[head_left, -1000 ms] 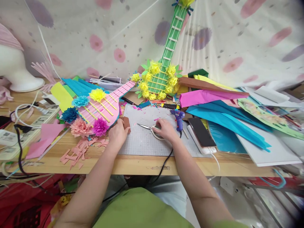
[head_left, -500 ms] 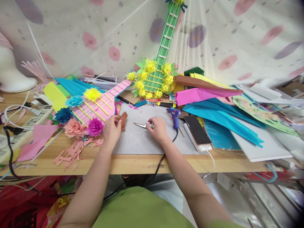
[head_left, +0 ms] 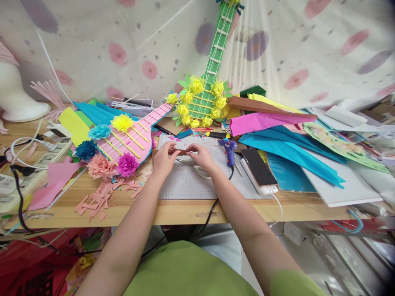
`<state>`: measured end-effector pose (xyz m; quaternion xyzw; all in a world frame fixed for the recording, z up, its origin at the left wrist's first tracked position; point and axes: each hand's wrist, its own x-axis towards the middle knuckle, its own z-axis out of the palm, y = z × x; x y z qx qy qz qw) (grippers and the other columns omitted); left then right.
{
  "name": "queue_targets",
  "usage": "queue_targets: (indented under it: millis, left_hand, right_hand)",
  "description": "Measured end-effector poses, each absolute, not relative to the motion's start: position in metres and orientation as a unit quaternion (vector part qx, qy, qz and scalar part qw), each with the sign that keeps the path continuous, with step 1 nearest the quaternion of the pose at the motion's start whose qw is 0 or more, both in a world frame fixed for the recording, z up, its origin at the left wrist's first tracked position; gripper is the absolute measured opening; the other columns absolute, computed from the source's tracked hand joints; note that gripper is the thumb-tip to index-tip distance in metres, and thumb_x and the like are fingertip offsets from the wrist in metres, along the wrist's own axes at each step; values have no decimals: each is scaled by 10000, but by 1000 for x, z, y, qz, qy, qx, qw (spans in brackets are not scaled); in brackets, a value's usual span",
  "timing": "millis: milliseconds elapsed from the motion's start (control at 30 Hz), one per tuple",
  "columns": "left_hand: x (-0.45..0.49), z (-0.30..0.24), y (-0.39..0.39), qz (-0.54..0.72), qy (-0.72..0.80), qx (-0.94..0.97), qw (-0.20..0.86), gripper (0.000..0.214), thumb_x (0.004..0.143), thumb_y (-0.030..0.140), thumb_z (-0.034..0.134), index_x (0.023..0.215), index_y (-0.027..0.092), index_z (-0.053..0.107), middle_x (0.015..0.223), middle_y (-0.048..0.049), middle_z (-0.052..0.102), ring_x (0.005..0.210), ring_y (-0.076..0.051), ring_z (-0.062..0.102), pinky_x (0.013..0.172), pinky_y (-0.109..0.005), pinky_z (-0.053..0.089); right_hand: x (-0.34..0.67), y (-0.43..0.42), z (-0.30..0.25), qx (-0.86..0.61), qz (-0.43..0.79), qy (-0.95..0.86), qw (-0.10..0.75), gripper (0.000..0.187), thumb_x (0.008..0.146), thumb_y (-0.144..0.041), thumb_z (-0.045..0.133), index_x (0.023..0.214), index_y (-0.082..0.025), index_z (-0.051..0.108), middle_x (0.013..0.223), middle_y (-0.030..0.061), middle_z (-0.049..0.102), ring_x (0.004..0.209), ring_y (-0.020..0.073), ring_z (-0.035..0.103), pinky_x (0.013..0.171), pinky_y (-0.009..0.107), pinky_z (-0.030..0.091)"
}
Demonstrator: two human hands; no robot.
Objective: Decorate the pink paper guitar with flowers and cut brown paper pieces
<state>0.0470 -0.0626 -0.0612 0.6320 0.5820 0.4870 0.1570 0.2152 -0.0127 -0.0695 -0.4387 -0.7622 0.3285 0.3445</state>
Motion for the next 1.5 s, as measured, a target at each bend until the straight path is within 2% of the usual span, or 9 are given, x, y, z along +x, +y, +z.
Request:
queue_targets:
  millis: [133, 467, 567, 700, 867, 1100, 1200, 1400, 1500]
  left_hand:
    - [60, -59, -44, 416, 617, 642, 183, 375, 737, 119, 623, 1092, 225, 562, 998, -40, 667, 863, -176, 642, 790, -307, 468]
    - [72, -62, -19, 217, 721, 641, 148, 168, 769, 206, 603, 930, 215, 649, 934, -79, 702, 929, -260, 632, 759, -351, 457]
    - [69, -63, -17, 260, 719, 615, 191, 204, 745, 183, 620, 947, 194, 640, 952, -82, 691, 926, -243, 626, 793, -353, 458]
    - [66, -62, -20, 399, 671, 534, 325, 263, 680, 155, 654, 941, 168, 621, 799, -42, 662, 793, -192, 631, 770, -340, 487]
    - [70, -54, -36, 519, 561, 349, 541, 365, 548, 103, 748, 881, 142, 601, 713, -25, 628, 656, -156, 628, 659, -333, 531]
    - [68, -53, -51, 609, 562, 286, 481, 275, 503, 89, 756, 723, 123, 595, 673, -16, 632, 565, -116, 599, 487, -234, 508]
    - [61, -53, -54, 668, 545, 249, 441, 267, 512, 94, 745, 719, 125, 579, 689, 2, 634, 571, -100, 603, 486, -214, 516]
    - [48, -54, -55, 707, 539, 202, 410, 265, 542, 93, 722, 725, 130, 535, 681, 1, 619, 579, -105, 605, 505, -227, 525]
    - [54, -58, -53, 729, 533, 190, 384, 273, 579, 110, 698, 764, 154, 502, 733, 9, 604, 635, -104, 616, 581, -248, 542]
  right_hand:
    - [220, 4, -66, -485, 266, -763, 334, 54, 727, -161, 582, 765, -188, 607, 821, 14, 651, 803, 158, 573, 796, 315, 439]
    - [235, 16, -75, -489, 209, -814, 236, 107, 735, -133, 546, 798, -202, 598, 841, 22, 650, 826, 167, 566, 786, 304, 420]
    - [235, 18, -78, -493, 267, -777, 286, 119, 723, -161, 567, 834, -201, 570, 845, 9, 641, 789, 150, 571, 771, 302, 433]
    - [234, 16, -72, -464, 391, -706, 366, 190, 685, -195, 585, 864, -201, 521, 721, -30, 591, 678, 128, 562, 681, 280, 449]
    - [230, 3, -61, -413, 500, -666, 367, 258, 639, -240, 613, 868, -209, 500, 614, -65, 541, 592, 118, 542, 568, 249, 418]
    - [240, -6, -62, -471, 463, -636, 400, 182, 632, -261, 644, 747, -191, 521, 628, -34, 584, 575, 114, 556, 586, 259, 434]
    - [255, -14, -59, -518, 376, -687, 345, 98, 680, -232, 606, 745, -192, 545, 664, -16, 603, 612, 124, 566, 606, 262, 430]
    - [274, -41, -55, -519, 136, -838, 97, 193, 668, -231, 675, 834, -182, 591, 899, 89, 643, 860, 220, 584, 729, 305, 415]
    - [274, -46, -61, -520, 110, -843, 79, 159, 712, -248, 646, 837, -171, 585, 910, 117, 640, 863, 230, 590, 748, 314, 415]
